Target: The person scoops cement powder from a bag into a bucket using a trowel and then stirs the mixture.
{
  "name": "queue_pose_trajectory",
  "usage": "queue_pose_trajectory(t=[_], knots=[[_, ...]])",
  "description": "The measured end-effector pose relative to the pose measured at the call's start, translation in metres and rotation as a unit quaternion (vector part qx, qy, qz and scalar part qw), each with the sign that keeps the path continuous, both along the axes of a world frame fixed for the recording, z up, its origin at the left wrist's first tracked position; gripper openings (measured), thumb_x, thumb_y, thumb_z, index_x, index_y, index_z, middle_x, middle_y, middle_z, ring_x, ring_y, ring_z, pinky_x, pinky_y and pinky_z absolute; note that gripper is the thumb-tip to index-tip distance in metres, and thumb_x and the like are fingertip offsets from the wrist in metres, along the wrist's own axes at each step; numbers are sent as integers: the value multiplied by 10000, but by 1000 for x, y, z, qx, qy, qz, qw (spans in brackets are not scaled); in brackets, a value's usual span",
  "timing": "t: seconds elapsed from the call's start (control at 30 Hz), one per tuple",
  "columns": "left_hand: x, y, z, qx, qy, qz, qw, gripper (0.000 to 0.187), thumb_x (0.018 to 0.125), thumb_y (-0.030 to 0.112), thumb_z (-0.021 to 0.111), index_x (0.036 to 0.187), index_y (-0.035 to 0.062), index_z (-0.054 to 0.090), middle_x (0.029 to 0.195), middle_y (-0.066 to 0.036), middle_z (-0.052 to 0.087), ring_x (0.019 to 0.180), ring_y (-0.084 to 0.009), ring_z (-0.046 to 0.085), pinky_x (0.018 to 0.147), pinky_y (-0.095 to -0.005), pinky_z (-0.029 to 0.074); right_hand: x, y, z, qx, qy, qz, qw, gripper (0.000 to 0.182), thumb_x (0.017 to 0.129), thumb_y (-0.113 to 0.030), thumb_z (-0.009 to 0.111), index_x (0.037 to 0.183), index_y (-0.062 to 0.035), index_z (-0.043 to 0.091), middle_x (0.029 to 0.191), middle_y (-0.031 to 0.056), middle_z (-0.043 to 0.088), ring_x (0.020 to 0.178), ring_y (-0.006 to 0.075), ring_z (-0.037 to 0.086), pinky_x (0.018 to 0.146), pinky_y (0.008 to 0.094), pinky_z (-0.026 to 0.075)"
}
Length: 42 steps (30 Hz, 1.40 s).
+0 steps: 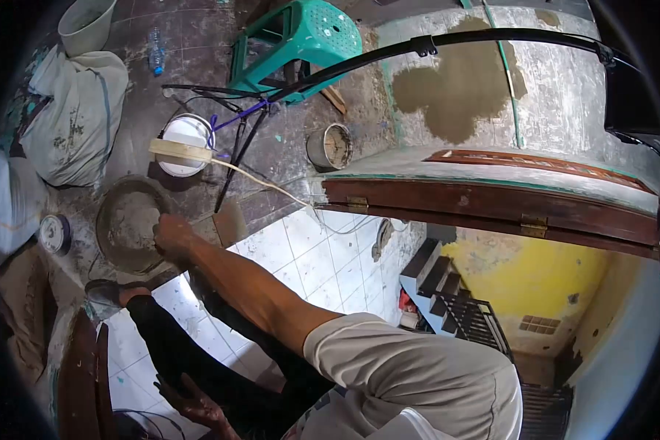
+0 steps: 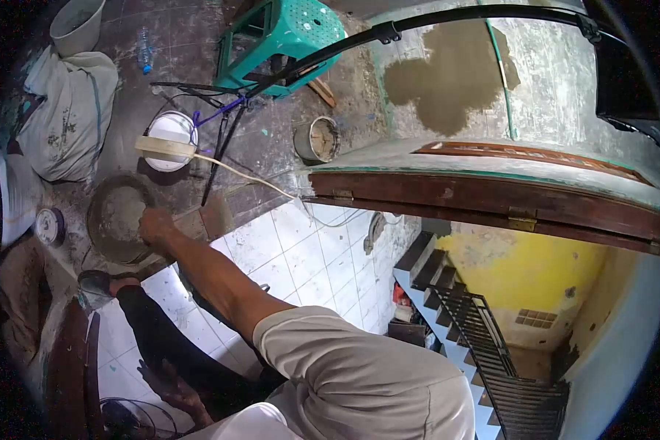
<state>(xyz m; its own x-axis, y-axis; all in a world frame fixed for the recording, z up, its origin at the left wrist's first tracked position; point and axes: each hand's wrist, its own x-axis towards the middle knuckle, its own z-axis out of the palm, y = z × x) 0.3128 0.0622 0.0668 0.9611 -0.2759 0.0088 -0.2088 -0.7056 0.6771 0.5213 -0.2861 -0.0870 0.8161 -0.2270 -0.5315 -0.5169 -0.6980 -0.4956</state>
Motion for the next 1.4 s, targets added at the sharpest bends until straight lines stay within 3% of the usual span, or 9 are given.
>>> queue_pose_trajectory(t=[0.03,0.13,0.27,0.37,0.5,0.63,0.97,1.1,1.4], knots=[[7,1,2,-29,10,3,1000,874,1085,299,660,1723,256,65,1661,-205,425,1428,-437,550,1245,-639,352,9,0,-11,-36,-32,130,990,246,855,-210,700,872,13,800,1015,283,770,947,447,761,827,527,622],[12,-3,13,-46,14,-6,999,663,1127,540,476,1666,181,331,1713,-173,357,1510,-359,474,1202,-582,447,12,15,-39,-46,30,107,993,195,860,-211,716,847,-47,823,1001,222,782,995,391,768,846,496,625],[10,-5,-2,54,-45,-58,996,651,1138,518,466,1677,187,315,1688,-199,400,1454,-406,535,1207,-513,451,4,14,-90,-102,56,95,989,261,849,-255,756,1033,-87,833,1058,192,778,1093,348,745,918,474,612],[-13,5,-24,-182,82,73,977,770,1088,539,571,1656,67,353,1686,-186,405,1534,-387,433,1263,-566,340,7,14,-94,-142,62,215,964,347,861,-396,785,1076,-129,841,1109,126,796,1096,329,743,956,483,601],[1,-13,-7,86,161,154,971,665,1078,413,650,1577,9,477,1582,-318,491,1479,-469,471,1218,-544,390,16,1,-25,-134,68,318,936,358,903,-382,720,1034,-65,826,1045,209,786,986,395,776,846,504,628],[27,-44,19,142,259,212,932,704,1040,391,719,1573,2,474,1585,-322,481,1486,-481,450,1223,-524,382,9,-1,-20,-102,77,135,983,328,930,-298,665,1024,-25,821,1056,273,766,995,445,754,887,504,609],[15,-62,5,189,323,241,895,743,1049,511,630,1636,108,418,1634,-314,418,1485,-494,442,1191,-595,373,13,4,0,-99,28,97,990,388,945,-151,695,1282,-2,571,1303,259,596,1031,525,698,862,580,593],[18,-62,7,168,362,250,882,761,1062,503,632,1651,89,386,1668,-316,360,1530,-496,377,1242,-601,322,41,25,-31,-143,19,195,970,275,1036,-142,524,1274,-12,573,1303,226,588,1016,487,722,829,573,609],[10,-59,0,140,357,266,885,754,1059,498,625,1645,85,391,1663,-311,372,1527,-491,384,1237,-589,328,-10,43,-17,-141,19,232,962,279,993,-128,581,1262,-53,590,1272,210,589,1023,443,733,830,539,626]])
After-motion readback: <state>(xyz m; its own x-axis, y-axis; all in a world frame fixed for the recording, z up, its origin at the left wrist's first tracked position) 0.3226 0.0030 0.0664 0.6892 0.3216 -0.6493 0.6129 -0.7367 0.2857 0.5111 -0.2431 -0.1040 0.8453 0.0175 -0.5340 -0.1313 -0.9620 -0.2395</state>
